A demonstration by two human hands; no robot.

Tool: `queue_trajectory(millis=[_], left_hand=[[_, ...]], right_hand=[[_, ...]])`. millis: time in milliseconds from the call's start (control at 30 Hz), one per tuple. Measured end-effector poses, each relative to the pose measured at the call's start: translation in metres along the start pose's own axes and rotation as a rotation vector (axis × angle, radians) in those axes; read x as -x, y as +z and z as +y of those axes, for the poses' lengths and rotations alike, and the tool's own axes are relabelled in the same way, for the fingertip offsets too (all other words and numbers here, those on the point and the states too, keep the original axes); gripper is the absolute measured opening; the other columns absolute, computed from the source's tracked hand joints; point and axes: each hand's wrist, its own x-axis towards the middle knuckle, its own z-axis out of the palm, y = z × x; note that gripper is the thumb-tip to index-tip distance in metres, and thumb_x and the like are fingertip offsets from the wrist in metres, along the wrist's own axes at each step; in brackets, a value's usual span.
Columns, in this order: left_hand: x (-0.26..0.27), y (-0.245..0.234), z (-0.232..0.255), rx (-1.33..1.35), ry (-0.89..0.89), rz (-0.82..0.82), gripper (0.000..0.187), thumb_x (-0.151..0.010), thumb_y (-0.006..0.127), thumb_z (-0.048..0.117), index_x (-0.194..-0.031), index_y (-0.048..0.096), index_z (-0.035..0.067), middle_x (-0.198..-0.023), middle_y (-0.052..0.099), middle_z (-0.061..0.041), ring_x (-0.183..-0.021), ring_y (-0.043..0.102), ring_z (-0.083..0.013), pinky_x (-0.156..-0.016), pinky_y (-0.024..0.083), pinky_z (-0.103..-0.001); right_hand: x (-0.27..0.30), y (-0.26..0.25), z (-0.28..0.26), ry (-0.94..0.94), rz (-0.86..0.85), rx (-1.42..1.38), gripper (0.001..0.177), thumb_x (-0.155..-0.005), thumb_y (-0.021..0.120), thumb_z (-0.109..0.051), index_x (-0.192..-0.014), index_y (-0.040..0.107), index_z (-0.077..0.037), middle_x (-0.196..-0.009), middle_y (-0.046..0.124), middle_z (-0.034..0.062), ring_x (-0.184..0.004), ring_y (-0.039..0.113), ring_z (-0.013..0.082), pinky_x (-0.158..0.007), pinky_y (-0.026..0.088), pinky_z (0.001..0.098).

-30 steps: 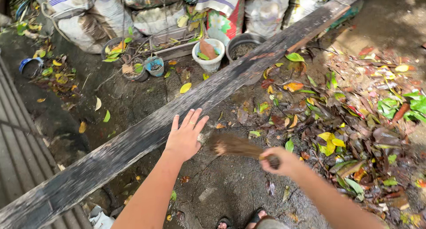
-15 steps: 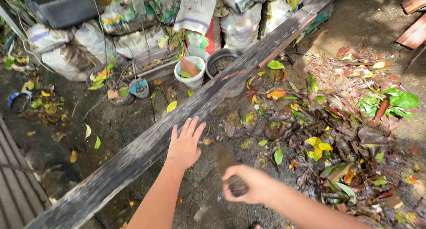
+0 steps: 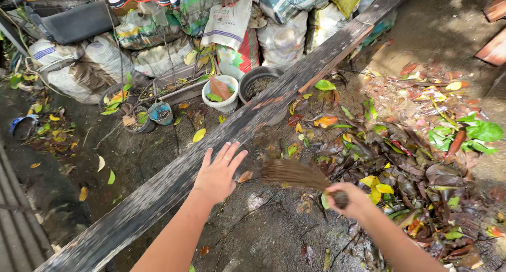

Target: The person sweeps fallen leaves and debris across the outdoor ground using a handheld broom.

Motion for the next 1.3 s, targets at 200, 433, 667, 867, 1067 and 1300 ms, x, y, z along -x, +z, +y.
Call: queue_trajectory(millis=[200, 433, 667, 867, 1067, 1300], left_hand=[[-0.017, -0.002, -0.032, 0.035, -0.061, 0.038, 0.094, -0.078, 0.075, 0.025, -0.155, 0.022, 0.026, -0.165, 0.016, -0.003, -0.153, 0.016, -0.0228, -0.119, 0.019, -0.058], [-0.044, 0.005, -0.055, 0.077, -0.042, 0.065, 0.091, -0.076, 0.073, 0.023, -0.154, 0.026, 0.025, -0.165, 0.018, -0.004, -0.152, 0.018, -0.0241, -0.118, 0.019, -0.059], [-0.082, 0.025, -0.08, 0.004, 0.053, 0.054, 0.09, -0.076, 0.072, 0.024, -0.154, 0.026, 0.024, -0.164, 0.021, -0.004, -0.153, 0.019, -0.0229, -0.12, 0.02, -0.057], [-0.09, 0.047, -0.069, -0.042, 0.09, -0.007, 0.091, -0.079, 0.07, 0.021, -0.156, 0.021, 0.024, -0.165, 0.016, -0.003, -0.152, 0.016, -0.0229, -0.119, 0.018, -0.058], [-0.088, 0.03, -0.041, -0.027, 0.048, -0.035, 0.09, -0.082, 0.07, 0.022, -0.156, 0.019, 0.028, -0.167, 0.012, -0.001, -0.153, 0.014, -0.0215, -0.119, 0.017, -0.057], [-0.087, 0.011, -0.034, -0.029, 0.048, -0.001, 0.091, -0.08, 0.072, 0.024, -0.156, 0.022, 0.026, -0.166, 0.015, -0.001, -0.153, 0.015, -0.0218, -0.12, 0.017, -0.058]], right_hand=[[0.112, 0.089, -0.013, 0.14, 0.164, -0.047, 0.021, -0.078, 0.068, -0.001, -0.089, 0.05, -0.003, -0.076, 0.056, 0.0131, -0.062, 0.057, 0.0245, -0.052, 0.053, 0.0332], [0.137, 0.204, 0.036, 0.412, -0.298, 0.0, 0.013, -0.079, 0.071, -0.003, -0.077, 0.058, -0.002, -0.068, 0.061, 0.012, -0.059, 0.06, 0.0233, -0.053, 0.054, 0.0346], [-0.095, 0.284, 0.116, 0.325, -0.406, 0.111, 0.007, -0.08, 0.07, -0.007, -0.08, 0.064, -0.004, -0.07, 0.064, 0.0111, -0.058, 0.064, 0.0224, -0.053, 0.058, 0.0354], [-0.204, 0.183, 0.061, 0.18, -0.714, -0.578, 0.009, -0.085, 0.066, 0.001, -0.094, 0.063, 0.004, -0.089, 0.063, 0.0164, -0.083, 0.066, 0.021, -0.074, 0.059, 0.0301], [-0.058, 0.084, -0.019, -0.002, -0.004, -0.089, 0.012, -0.08, 0.065, -0.005, -0.088, 0.059, 0.001, -0.081, 0.062, 0.0183, -0.065, 0.059, 0.0258, -0.056, 0.057, 0.036], [0.112, 0.157, -0.004, 0.142, -0.118, 0.122, 0.015, -0.084, 0.067, -0.002, -0.083, 0.052, -0.001, -0.071, 0.06, 0.0118, -0.06, 0.06, 0.0216, -0.054, 0.052, 0.0343]])
